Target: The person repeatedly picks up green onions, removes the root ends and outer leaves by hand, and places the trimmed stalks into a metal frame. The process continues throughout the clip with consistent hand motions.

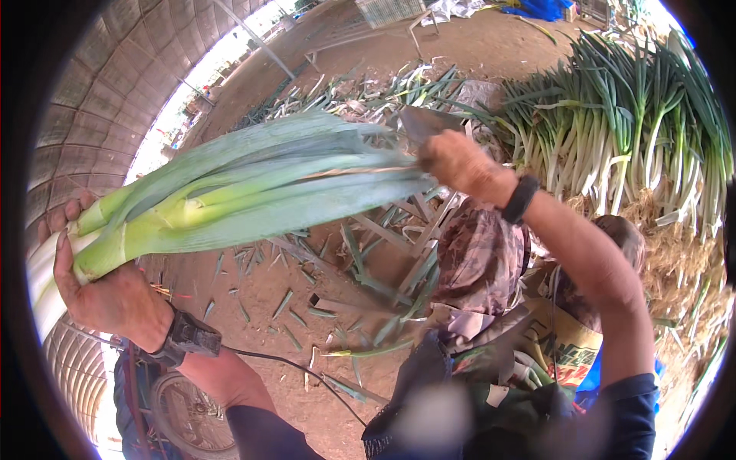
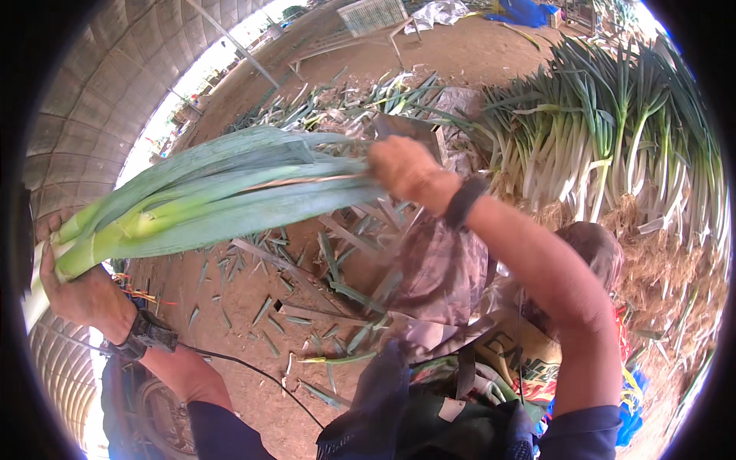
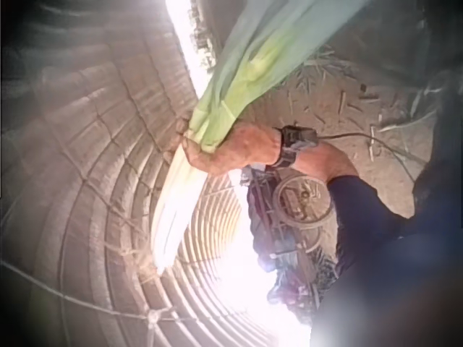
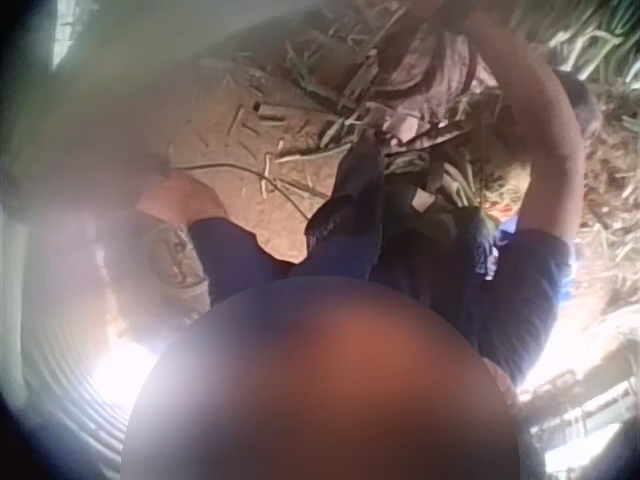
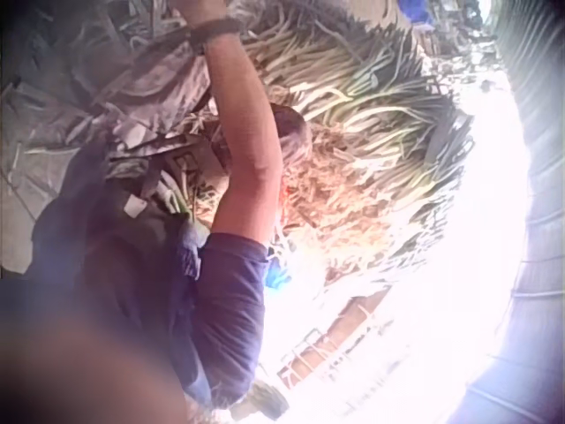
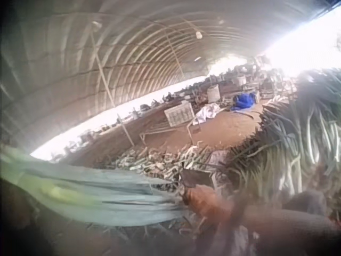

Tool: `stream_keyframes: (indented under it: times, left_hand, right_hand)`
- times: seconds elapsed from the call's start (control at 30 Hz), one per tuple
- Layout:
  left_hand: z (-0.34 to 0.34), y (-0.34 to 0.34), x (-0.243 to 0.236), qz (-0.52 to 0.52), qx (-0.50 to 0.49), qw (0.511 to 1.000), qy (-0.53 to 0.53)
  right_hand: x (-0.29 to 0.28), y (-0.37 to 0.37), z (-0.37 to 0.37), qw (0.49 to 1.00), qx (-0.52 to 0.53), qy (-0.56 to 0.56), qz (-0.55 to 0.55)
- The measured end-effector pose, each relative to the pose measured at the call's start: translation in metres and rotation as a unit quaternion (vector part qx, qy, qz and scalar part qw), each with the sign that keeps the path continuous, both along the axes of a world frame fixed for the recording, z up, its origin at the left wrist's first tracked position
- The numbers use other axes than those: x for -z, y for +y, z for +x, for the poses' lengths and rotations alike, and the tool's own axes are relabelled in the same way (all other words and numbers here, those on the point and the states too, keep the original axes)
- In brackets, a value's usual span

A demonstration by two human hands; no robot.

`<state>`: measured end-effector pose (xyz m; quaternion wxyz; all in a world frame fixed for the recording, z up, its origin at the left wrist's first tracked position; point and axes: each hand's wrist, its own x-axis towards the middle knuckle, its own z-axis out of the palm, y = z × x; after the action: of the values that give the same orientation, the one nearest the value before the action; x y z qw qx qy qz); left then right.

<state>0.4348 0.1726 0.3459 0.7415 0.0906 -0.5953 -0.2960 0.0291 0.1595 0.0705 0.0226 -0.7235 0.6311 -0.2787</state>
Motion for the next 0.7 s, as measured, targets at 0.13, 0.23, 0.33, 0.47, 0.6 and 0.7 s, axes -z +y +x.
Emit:
stream_keyframes:
  times: [0.13, 0.23, 0.33, 0.47, 0.6, 0.7]
  left_hand:
    - [0.021, -0.020, 0.014, -0.191, -0.446, 0.842, -0.235]
    - [0.049, -0.022, 0.003, -0.152, -0.492, 0.794, -0.323]
    - [0.064, -0.044, -0.016, -0.200, -0.516, 0.672, -0.492]
    - [0.035, -0.125, 0.023, -0.013, -0.448, 0.730, -0.517]
    - [-0.032, -0.202, 0.169, 0.055, -0.402, 0.592, -0.696]
    - [-0.080, -0.233, 0.286, 0.124, -0.301, 0.545, -0.773]
  right_hand:
    - [0.030, 0.013, -0.114, 0.944, 0.162, 0.238, 0.159]
    - [0.028, 0.043, -0.189, 0.932, 0.171, 0.266, 0.178]
    - [0.010, 0.072, -0.213, 0.963, 0.154, -0.135, 0.177]
    - [-0.020, 0.092, -0.195, 0.936, 0.100, -0.324, 0.093]
    - [-0.016, 0.100, -0.180, 0.921, 0.089, -0.354, 0.134]
    - [0.007, 0.102, -0.188, 0.905, 0.080, -0.385, 0.160]
